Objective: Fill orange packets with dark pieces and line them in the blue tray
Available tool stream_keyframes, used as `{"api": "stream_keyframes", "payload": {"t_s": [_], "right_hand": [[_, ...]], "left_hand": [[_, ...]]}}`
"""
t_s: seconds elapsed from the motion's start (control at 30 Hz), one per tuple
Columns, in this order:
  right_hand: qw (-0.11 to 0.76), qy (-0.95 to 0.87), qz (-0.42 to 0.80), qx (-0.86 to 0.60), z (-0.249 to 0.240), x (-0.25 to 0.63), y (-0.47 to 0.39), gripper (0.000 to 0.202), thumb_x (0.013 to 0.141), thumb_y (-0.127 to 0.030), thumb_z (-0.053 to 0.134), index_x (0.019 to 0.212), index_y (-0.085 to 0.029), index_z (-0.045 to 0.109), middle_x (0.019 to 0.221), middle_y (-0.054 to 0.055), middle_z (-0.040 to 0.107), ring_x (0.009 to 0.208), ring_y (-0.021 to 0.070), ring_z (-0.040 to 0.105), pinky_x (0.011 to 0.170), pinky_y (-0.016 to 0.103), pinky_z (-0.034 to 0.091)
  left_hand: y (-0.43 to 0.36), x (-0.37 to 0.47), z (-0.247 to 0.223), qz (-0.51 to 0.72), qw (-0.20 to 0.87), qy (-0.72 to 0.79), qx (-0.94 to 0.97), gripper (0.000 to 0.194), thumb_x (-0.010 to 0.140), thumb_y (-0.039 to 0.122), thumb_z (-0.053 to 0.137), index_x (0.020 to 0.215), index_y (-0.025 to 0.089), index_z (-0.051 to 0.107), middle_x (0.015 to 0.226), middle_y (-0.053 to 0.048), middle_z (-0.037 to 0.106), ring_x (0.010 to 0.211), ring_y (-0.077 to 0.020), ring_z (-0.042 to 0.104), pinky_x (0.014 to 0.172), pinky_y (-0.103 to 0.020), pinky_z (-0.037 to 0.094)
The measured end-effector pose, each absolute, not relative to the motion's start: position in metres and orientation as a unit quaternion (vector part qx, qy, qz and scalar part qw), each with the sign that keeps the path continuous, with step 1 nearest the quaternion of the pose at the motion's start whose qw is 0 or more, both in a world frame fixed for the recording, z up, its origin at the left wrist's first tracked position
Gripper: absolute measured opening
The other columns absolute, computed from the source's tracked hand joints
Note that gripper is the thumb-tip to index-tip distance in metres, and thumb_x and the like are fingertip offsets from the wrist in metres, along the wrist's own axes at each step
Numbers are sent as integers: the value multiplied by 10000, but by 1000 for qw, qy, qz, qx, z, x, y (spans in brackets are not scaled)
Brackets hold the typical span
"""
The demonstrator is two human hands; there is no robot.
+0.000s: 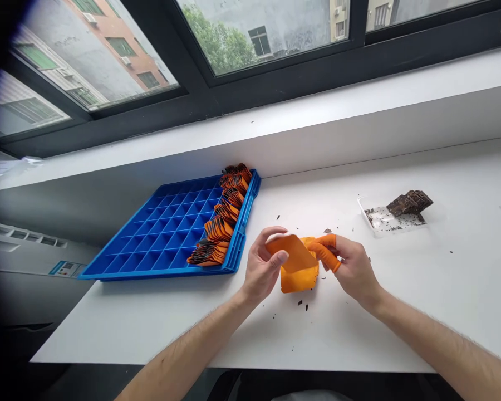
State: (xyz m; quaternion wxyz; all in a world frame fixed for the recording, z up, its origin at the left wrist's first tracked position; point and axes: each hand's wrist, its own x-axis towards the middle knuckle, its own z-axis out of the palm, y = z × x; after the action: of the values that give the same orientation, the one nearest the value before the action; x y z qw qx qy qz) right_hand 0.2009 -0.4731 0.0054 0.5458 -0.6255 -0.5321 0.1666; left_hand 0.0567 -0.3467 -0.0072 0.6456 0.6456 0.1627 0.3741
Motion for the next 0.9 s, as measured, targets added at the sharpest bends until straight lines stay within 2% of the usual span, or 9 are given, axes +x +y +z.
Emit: {"api": "stream_keyframes", "payload": {"t_s": [0.07,0.17,0.3,0.4,0.5,0.57,0.67,0.8,0.9], "right_hand": [[542,-533,179,-624,3,198,-475,335,1068,-443,491,904,-210,667,639,-20,604,531,119,569,490,223,477],[517,-578,181,-605,1,193,-479,354,1086,-462,427,983,-229,672,684,-12,616,565,123,576,503,229,474],[485,-650,168,-560,0,185,-478,370,1051,-544,480,1029,-221,658,817,29,648,654,137,598,549,238,508],[479,-676,165,-535,1,182,-476,217,1059,-361,527,963,-218,660,804,26,669,649,133,618,560,231,517],[484,-650,143,-569,1,183,-479,200,1055,-221,482,1061,-253,679,729,-9,652,565,120,591,497,218,477],[464,-618,143,-619,0,186,-483,237,1061,-277,476,1190,-278,675,644,-28,595,546,138,575,488,234,479],[438,-593,152,-659,-1,191,-486,283,1069,-378,470,1248,-295,673,607,-29,552,592,166,595,534,260,513],[450,-597,167,-642,0,196,-483,314,1074,-456,453,1152,-290,708,648,-16,573,590,153,576,526,260,486],[468,-587,167,-639,2,197,-480,335,1056,-480,487,947,-261,716,636,-16,552,512,126,470,449,256,397]], "left_hand": [[-350,56,-11,348,660,170,643,340,834,496,774,976,207,664,828,-23,740,753,-155,705,655,-257,572],[-356,55,-10,398,600,145,679,208,908,382,722,846,190,669,757,-16,710,696,-132,674,634,-253,562],[-363,52,-6,510,479,73,711,31,951,240,673,948,218,651,728,21,679,617,-86,609,560,-204,511],[-367,48,-4,526,460,42,714,209,939,218,692,1126,264,611,770,34,702,629,-83,637,599,-207,535],[-366,48,-3,456,559,72,689,450,892,376,745,1278,276,538,878,1,732,761,-133,705,693,-255,596],[-362,50,-3,390,615,99,678,378,879,461,734,1161,236,622,890,-20,728,802,-157,706,717,-282,604],[-356,54,-6,337,629,112,691,264,919,458,684,869,199,698,796,-12,704,731,-145,662,679,-290,579],[-353,56,-11,363,589,116,713,271,929,449,675,828,198,701,788,-21,696,729,-149,634,674,-313,560],[-354,55,-14,394,560,104,721,276,940,427,668,799,191,690,782,-25,688,718,-143,622,656,-302,545]]}}
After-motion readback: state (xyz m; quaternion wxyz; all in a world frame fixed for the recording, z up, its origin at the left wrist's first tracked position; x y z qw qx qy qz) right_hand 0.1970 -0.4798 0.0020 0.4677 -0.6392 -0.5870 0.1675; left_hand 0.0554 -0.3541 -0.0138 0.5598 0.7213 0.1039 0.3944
